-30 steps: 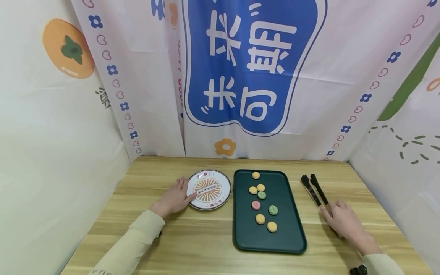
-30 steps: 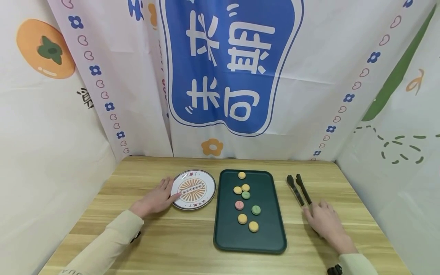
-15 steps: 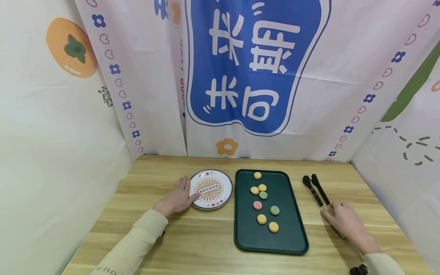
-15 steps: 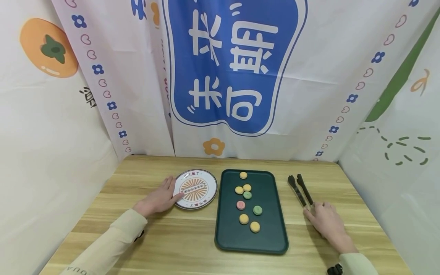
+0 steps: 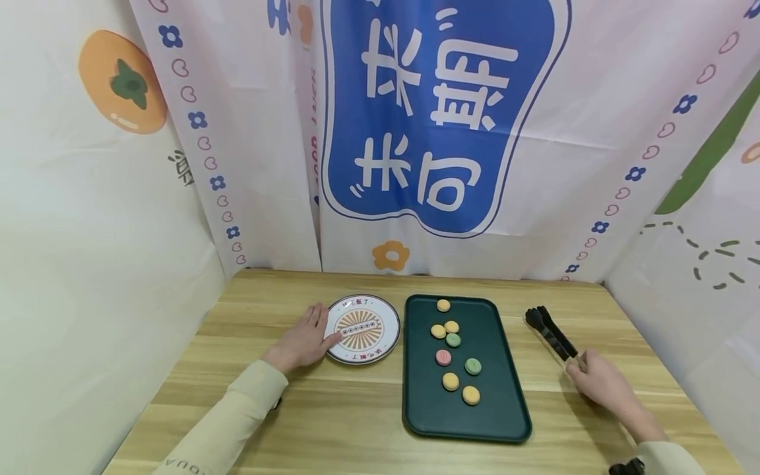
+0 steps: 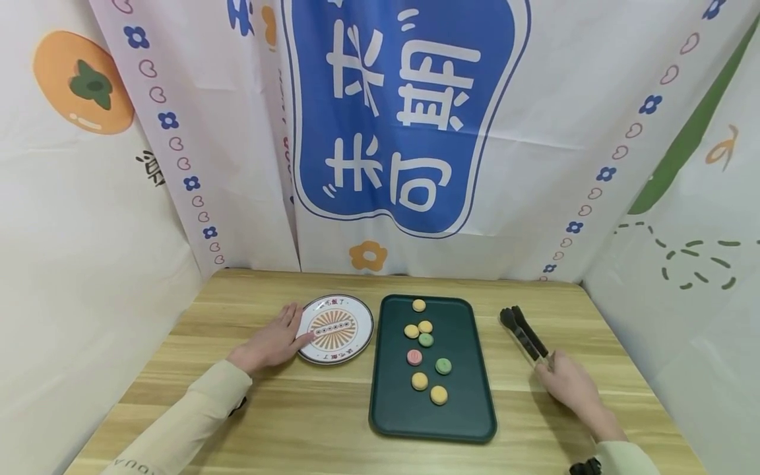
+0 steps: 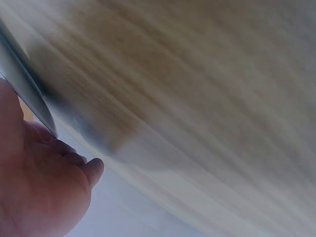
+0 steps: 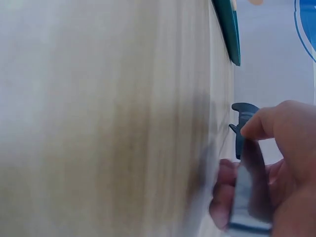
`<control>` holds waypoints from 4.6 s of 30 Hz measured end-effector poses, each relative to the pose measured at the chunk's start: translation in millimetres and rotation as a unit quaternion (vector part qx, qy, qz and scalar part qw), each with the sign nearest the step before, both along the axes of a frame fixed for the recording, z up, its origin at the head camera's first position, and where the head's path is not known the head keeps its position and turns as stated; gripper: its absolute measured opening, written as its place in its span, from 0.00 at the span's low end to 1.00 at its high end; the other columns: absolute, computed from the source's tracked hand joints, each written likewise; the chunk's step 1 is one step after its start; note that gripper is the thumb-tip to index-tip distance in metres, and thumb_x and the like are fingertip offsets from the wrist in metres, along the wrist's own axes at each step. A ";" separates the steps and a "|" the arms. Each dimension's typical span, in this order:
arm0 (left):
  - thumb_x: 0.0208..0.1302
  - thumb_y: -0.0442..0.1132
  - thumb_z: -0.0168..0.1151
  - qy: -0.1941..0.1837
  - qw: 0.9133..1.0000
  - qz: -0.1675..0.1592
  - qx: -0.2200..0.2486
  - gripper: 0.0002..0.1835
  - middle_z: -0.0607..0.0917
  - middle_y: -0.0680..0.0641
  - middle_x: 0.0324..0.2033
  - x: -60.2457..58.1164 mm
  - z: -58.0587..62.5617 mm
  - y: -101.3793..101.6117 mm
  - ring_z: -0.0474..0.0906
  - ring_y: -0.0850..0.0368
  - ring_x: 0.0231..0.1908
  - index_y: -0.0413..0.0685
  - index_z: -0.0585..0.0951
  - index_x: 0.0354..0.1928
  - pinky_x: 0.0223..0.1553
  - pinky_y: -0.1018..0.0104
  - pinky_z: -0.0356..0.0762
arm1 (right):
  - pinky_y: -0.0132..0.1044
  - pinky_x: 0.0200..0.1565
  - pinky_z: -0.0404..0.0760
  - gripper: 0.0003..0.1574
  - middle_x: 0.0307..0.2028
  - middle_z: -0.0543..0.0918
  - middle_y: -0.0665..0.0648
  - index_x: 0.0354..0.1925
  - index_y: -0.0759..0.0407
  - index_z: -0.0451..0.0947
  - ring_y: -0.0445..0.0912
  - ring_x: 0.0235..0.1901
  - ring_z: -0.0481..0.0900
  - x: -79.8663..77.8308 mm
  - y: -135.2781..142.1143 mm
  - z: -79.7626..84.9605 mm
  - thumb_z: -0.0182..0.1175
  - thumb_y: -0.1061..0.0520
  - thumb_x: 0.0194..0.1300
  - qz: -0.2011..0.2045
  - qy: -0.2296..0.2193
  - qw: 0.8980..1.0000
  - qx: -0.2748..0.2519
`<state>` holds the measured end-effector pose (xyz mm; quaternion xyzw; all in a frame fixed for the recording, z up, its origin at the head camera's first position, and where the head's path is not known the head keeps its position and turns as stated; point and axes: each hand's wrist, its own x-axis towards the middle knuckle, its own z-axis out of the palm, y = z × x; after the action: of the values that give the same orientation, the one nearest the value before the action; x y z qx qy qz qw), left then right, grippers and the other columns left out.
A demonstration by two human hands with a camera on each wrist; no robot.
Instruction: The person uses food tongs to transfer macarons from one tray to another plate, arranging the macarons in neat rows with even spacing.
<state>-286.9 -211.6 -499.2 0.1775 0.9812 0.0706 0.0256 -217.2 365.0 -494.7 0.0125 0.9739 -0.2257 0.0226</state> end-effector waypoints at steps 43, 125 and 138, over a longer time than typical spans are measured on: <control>0.68 0.62 0.38 -0.012 1.000 0.018 -0.003 0.43 0.50 0.30 0.68 4.5 1.8 0.4 0.45 0.37 0.69 0.30 0.51 0.69 0.68 0.50 0.49 | 0.29 0.16 0.61 0.13 0.12 0.64 0.43 0.32 0.46 0.70 0.36 0.12 0.60 9.1 -25.8 18.5 0.50 0.41 0.68 0.115 0.090 0.989 -0.009; 0.67 0.65 0.35 -0.020 1.000 0.001 -0.007 0.44 0.48 0.33 0.70 -4.9 -7.6 -3.6 0.43 0.40 0.70 0.36 0.48 0.71 0.68 0.51 0.50 | 0.24 0.16 0.60 0.08 0.14 0.59 0.33 0.31 0.32 0.68 0.28 0.12 0.56 51.0 -48.6 -2.8 0.59 0.40 0.60 0.251 0.156 0.953 0.068; 0.66 0.68 0.31 0.015 0.998 -0.010 -0.065 0.46 0.49 0.36 0.70 -7.8 -9.9 1.0 0.43 0.42 0.70 0.34 0.50 0.70 0.69 0.49 0.45 | 0.23 0.15 0.58 0.08 0.14 0.60 0.34 0.32 0.34 0.68 0.28 0.13 0.55 52.2 -48.5 -3.6 0.58 0.40 0.61 0.257 0.143 0.953 0.069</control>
<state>-294.7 -210.5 -509.1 0.1860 0.9823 0.0033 0.0234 -165.0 316.5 -498.3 -0.2688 0.9505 -0.1436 -0.0610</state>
